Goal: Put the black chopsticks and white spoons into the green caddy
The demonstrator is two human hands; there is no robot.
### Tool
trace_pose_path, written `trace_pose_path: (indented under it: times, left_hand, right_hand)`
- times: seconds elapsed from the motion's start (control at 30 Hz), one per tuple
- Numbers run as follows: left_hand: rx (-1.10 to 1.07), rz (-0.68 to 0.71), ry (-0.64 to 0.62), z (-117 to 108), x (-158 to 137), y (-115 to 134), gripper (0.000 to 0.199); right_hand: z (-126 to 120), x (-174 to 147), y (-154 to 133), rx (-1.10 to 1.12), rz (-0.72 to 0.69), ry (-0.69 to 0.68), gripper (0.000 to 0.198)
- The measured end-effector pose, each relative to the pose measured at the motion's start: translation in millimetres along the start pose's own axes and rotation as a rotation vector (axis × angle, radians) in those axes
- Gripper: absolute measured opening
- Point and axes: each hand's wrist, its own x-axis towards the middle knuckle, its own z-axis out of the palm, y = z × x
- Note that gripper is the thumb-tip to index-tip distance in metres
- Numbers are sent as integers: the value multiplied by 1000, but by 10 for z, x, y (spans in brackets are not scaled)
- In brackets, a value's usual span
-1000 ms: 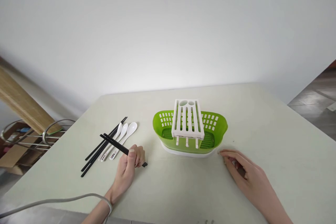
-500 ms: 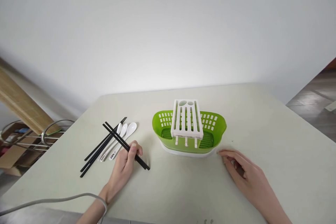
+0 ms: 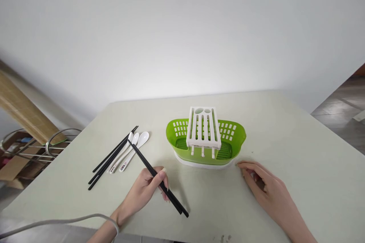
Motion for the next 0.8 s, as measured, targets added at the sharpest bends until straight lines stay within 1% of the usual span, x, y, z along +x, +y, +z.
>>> trace_pose_path:
  times: [0.1, 0.23, 0.33, 0.43, 0.53, 0.63, 0.67, 0.73, 0.8]
  left_hand:
    - [-82, 29, -5, 28, 29, 10, 52]
    - [-147, 46, -11, 32, 35, 79, 53]
    - [-198, 49, -9, 32, 28, 121, 55]
    - [-256, 37, -8, 51, 39, 111, 56]
    - [-311, 26, -7, 95, 75, 78, 57]
    - [-354, 31, -25, 151, 122, 58, 56]
    - [-364, 32, -33, 170, 136, 56, 55]
    - [-376, 31, -42, 208, 158, 56, 54]
    - [-379, 21, -45, 245, 173, 55, 55]
  right_hand:
    - [3, -1, -39, 11, 10, 19, 35]
    - [3, -54, -72, 30, 23, 6, 37]
    - [19, -161, -133, 54, 11, -33, 37]
    - [59, -302, -303, 136, 17, -178, 35]
    - [118, -423, -579, 314, 60, -391, 38]
    - [183, -484, -843, 498, 46, -450, 44]
    - [203, -489, -906, 533, 19, -492, 44]
    - [236, -482, -986, 557, -21, -563, 44]
    - [257, -466, -1014, 557, -42, -584, 45]
